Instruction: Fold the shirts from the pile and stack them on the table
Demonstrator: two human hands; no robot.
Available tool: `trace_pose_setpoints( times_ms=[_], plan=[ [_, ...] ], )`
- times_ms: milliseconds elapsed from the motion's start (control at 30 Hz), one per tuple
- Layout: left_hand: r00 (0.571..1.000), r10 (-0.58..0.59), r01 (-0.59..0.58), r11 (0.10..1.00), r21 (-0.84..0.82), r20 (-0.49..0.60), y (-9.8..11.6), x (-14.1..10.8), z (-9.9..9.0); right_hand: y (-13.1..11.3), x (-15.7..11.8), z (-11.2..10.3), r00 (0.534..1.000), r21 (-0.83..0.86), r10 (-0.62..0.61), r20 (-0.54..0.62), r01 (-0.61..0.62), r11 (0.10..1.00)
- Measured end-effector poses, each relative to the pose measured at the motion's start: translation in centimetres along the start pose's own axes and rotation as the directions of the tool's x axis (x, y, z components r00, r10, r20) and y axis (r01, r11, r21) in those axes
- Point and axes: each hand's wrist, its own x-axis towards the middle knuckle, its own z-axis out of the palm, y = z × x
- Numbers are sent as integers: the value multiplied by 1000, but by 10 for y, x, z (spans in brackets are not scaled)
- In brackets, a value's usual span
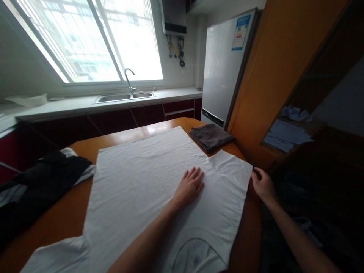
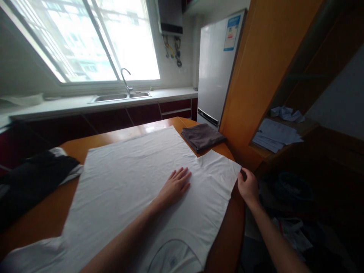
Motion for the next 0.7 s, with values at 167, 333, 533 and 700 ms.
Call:
trace_pose_setpoints(
  times_ms=[167,333,533,700],
  plan=[
    [1000,2,-2,1000,-13,-5,0,0,0,9,31,15,998,-71,-68,-2,68,995],
    [1000,-4,4,1000,-14,4,3,-2,-5,11,51,26,994,-210,-85,68,97,973],
    [1000,-7,7,999,-31,-11,4,-3,-5,23,68,30,969,-330,122,214,-46,943],
    [1000,-6,5,999,-39,-20,3,-3,-3,22,69,28,968,-330,137,210,-62,942]
  ],
)
